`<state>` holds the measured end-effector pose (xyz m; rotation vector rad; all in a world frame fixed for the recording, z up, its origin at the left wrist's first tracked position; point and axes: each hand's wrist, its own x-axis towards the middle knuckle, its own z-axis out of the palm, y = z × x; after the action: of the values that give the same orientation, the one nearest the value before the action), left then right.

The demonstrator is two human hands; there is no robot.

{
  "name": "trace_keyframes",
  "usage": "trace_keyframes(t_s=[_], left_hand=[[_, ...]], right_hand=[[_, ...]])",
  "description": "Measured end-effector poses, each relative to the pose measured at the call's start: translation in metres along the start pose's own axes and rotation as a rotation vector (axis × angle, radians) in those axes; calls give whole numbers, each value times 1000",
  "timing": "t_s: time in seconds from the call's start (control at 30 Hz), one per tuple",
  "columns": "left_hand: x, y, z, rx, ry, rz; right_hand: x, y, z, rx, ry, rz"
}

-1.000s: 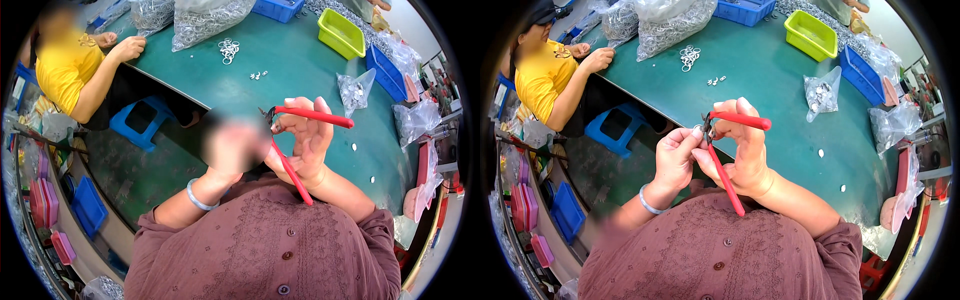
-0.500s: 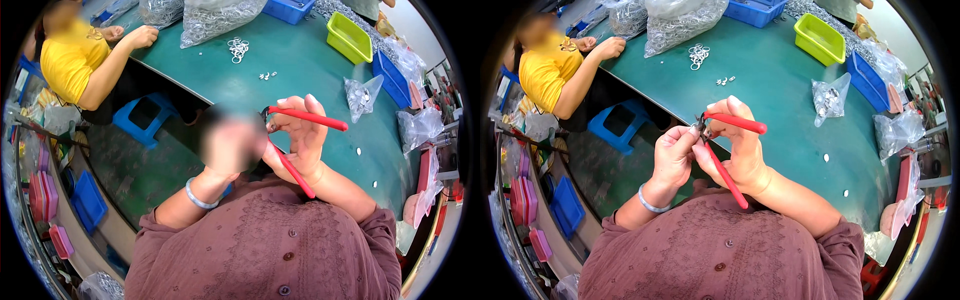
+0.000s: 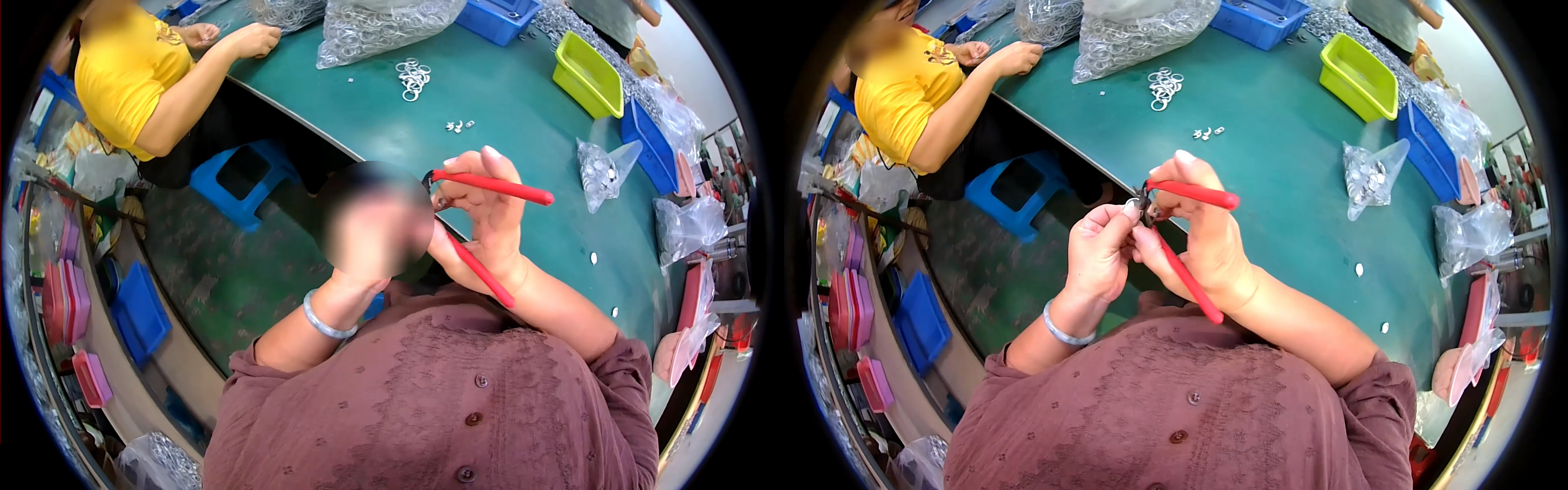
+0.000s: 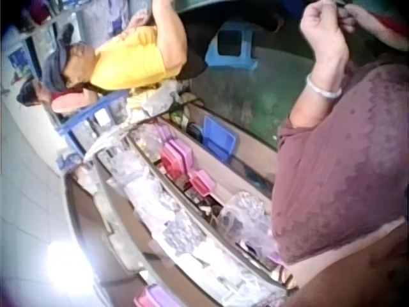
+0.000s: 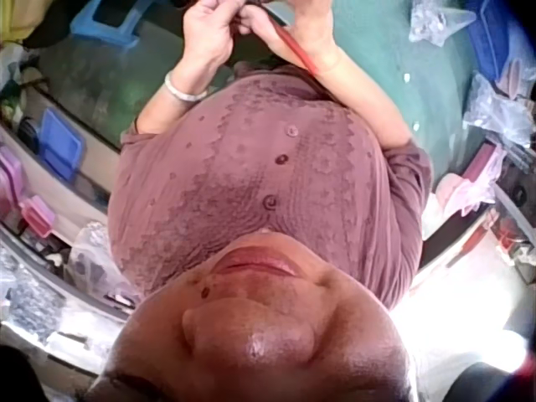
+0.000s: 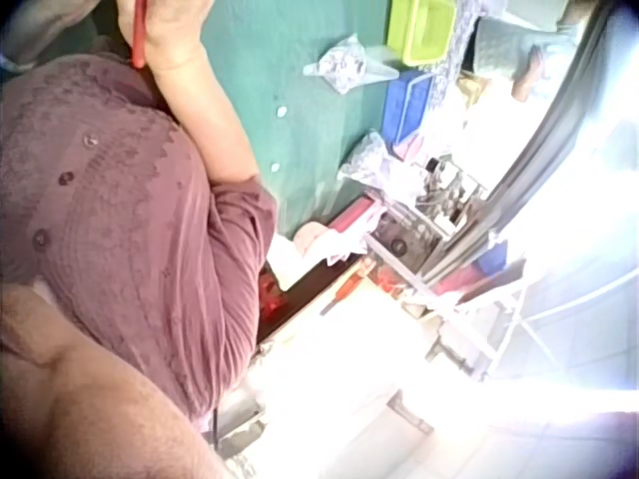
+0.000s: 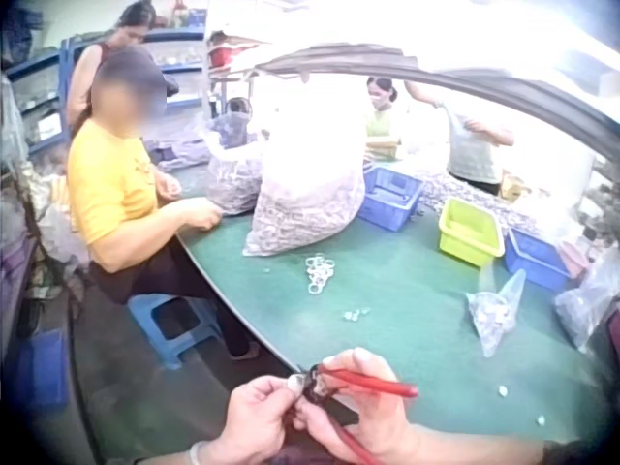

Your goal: The person picks up small circular metal components from a table, organizes them into small groups, and uses pliers to clip or adjust the edges of individual components.

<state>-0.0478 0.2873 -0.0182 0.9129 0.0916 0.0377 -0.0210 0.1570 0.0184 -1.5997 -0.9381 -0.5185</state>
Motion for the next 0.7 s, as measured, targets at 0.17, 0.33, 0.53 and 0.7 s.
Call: trace_keyframes(t_s=[0.17, 0.33, 0.53, 0.7], left_hand=[[0, -2, -3, -52, 52, 59], [0, 8, -10, 33, -28, 11], [-1, 1, -14, -63, 0, 24], [-4, 11, -10, 22, 101, -149]], right_hand=[[2, 2, 9, -6, -38, -39], [6, 0, 9, 33, -26, 12], [6, 1, 11, 92, -91, -17], [4, -2, 7, 35, -177, 83]])
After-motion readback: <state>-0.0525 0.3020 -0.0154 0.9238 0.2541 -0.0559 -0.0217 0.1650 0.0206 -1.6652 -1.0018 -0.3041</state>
